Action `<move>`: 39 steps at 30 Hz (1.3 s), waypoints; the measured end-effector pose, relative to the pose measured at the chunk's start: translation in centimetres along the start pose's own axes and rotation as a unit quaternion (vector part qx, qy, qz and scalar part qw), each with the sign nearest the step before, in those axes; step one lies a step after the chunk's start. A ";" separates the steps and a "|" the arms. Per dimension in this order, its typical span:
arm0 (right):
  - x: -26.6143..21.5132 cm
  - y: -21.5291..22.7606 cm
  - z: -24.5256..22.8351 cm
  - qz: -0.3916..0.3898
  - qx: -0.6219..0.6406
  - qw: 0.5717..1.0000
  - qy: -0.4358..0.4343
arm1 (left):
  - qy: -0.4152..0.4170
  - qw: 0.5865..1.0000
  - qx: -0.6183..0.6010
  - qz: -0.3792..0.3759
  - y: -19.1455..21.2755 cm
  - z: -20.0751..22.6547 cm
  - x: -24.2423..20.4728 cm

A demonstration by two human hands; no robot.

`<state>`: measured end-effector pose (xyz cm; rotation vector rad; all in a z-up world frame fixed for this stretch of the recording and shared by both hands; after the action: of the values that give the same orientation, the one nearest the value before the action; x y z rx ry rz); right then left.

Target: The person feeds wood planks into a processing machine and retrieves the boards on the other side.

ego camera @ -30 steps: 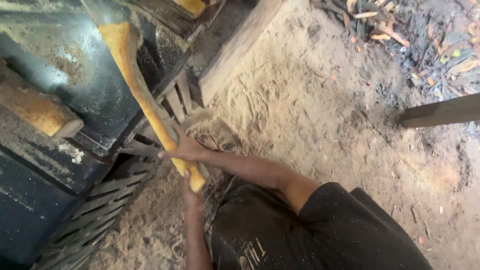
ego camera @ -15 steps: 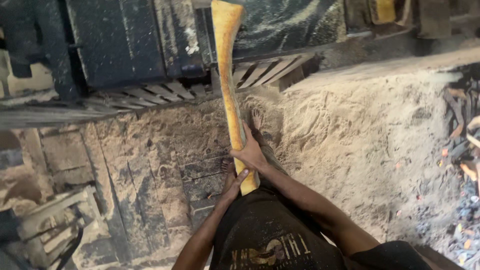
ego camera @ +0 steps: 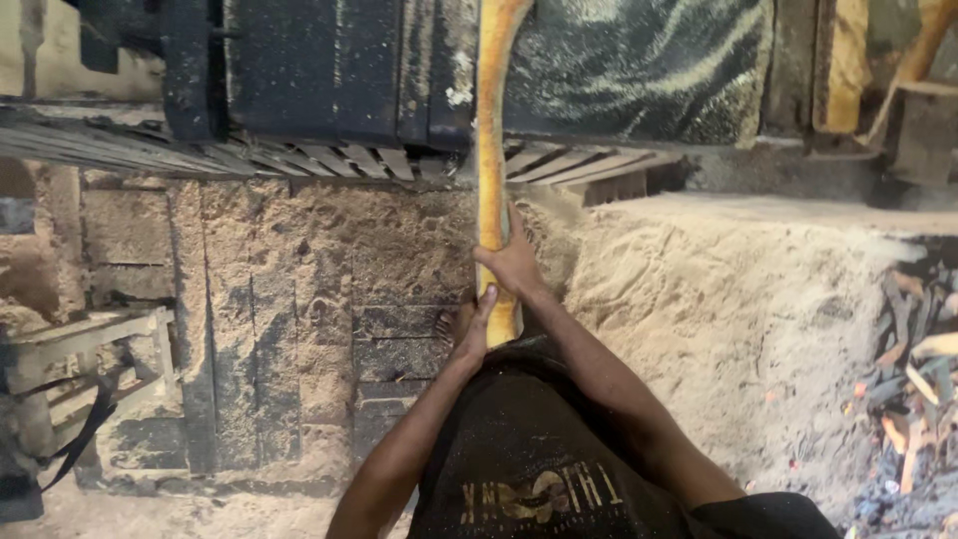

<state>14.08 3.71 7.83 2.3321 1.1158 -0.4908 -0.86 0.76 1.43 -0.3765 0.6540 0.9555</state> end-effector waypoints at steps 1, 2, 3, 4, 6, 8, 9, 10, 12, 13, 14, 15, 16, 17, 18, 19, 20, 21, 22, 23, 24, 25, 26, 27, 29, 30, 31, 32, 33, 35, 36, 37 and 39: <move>0.9 -0.1 0.0 -0.004 -0.003 1.000 0.004 | 0.007 1.000 -0.028 0.004 -0.2 0.4 0.6; 1.7 -0.1 0.4 -0.001 0.003 1.000 -0.007 | 0.015 0.998 -0.057 0.007 -0.5 0.6 1.0; 2.3 -0.1 0.7 0.002 0.008 1.000 -0.018 | 0.013 0.998 -0.061 0.010 -0.7 0.8 1.3; 3.2 -0.1 0.8 -0.001 0.005 1.000 -0.011 | -0.011 0.995 -0.103 0.006 -1.0 1.4 2.0; 4.5 0.4 -0.5 0.042 0.013 0.990 0.132 | -0.043 0.988 -0.147 0.004 -1.4 2.2 3.3; 5.3 0.7 -0.6 0.046 0.000 0.993 0.108 | -0.053 0.992 -0.117 0.012 -1.6 2.6 4.9; 5.7 0.7 -0.7 0.053 -0.012 0.996 0.077 | -0.060 0.991 -0.119 0.013 -1.5 2.8 5.4; 5.8 0.8 -0.9 0.053 -0.013 0.995 0.081 | -0.088 0.990 -0.105 0.016 -1.6 2.9 5.3; 6.2 0.7 -1.0 0.034 0.017 0.996 0.078 | -0.117 0.989 -0.092 0.019 -1.7 3.8 6.0; 6.9 0.8 -1.0 0.034 0.015 0.996 0.079 | -0.096 0.992 -0.086 0.016 -1.8 4.1 6.5; 7.7 0.6 -0.9 0.034 0.030 0.996 0.071 | -0.074 0.994 -0.078 0.016 -1.5 4.4 6.6; 8.3 0.4 -0.4 0.034 0.046 0.996 0.063 | -0.073 0.994 -0.080 0.020 -1.6 4.9 6.4; 9.5 0.0 -0.5 0.029 0.046 0.996 0.071 | -0.044 0.991 -0.125 0.007 -2.0 5.7 6.8; 10.6 0.2 -0.8 0.035 0.054 0.992 0.113 | -0.014 0.985 -0.170 -0.006 -2.3 6.4 7.1; 11.2 0.3 -0.8 0.039 0.060 0.986 0.151 | -0.019 0.985 -0.173 0.002 -2.3 7.2 7.4; 12.7 0.5 -1.1 0.031 0.060 0.985 0.156 | -0.012 0.984 -0.179 -0.013 -2.5 8.0 8.2; 13.5 0.8 -1.4 0.044 0.038 0.984 0.171 | 0.007 0.983 -0.184 -0.026 -2.6 7.8 8.1; 13.7 0.6 -1.7 0.057 0.016 0.981 0.186 | -0.051 0.982 -0.179 -0.022 -2.4 8.6 8.5; 13.2 0.4 -1.9 0.054 0.019 0.981 0.184 | -0.112 0.979 -0.167 -0.024 -2.2 9.7 8.9; 12.7 0.7 -1.9 0.047 -0.005 0.989 0.141 | -0.092 0.984 -0.152 0.003 -2.2 9.4 8.6; 12.3 0.9 -1.8 0.044 -0.029 0.994 0.095 | -0.071 0.988 -0.136 0.026 -2.1 9.2 8.2; 12.2 0.8 -2.2 0.044 -0.027 0.995 0.090 | -0.067 0.989 -0.132 0.026 -1.7 9.6 8.6; 11.4 1.1 -2.1 0.050 -0.012 0.991 0.124 | -0.071 0.996 -0.035 0.047 -1.3 9.5 8.5; 10.1 1.4 -1.3 0.057 0.003 0.986 0.158 | -0.074 0.993 0.064 0.065 -0.8 8.7 7.7; 7.1 1.2 0.3 0.088 -0.022 0.971 0.222 | -0.184 0.979 0.058 0.060 0.2 8.6 5.5; 5.6 0.9 0.7 0.111 -0.049 0.952 0.281 | -0.286 0.955 0.050 0.056 0.7 8.7 4.2; 5.2 0.8 1.1 0.112 -0.048 0.952 0.280 | -0.287 0.955 0.052 0.055 1.2 8.2 4.0; 3.7 0.8 2.1 0.138 -0.011 0.951 0.275 | -0.339 0.936 0.076 0.053 1.8 7.2 2.6; 2.5 0.6 3.0 0.165 0.025 0.949 0.269 | -0.391 0.914 0.099 0.050 2.1 6.3 1.4; 1.1 0.0 3.8 0.210 0.054 0.946 0.241 | -0.363 0.926 0.084 0.053 1.9 4.7 0.7; 1.2 0.0 3.6 0.256 0.083 0.936 0.226 | -0.348 0.933 0.065 0.060 2.0 4.7 1.1; 1.4 -0.4 3.1 0.261 0.087 0.935 0.224 | -0.349 0.933 0.069 0.055 2.2 5.0 1.4; 1.9 -0.4 3.6 0.320 0.158 0.925 0.132 | -0.338 0.918 0.183 0.098 2.7 5.3 1.9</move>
<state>14.55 2.96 3.81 2.9188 0.3251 -0.1118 -0.49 6.38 4.12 0.3572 0.2199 1.0462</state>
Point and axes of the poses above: each hand's wrist, its own x-axis towards the middle knuckle, its own y-axis out of the back of the hand, z = x × y, the point moved 5 cm from there along x, towards the middle knuckle, and after that the axes turned 7 degrees about z, right-handed, at the moved point
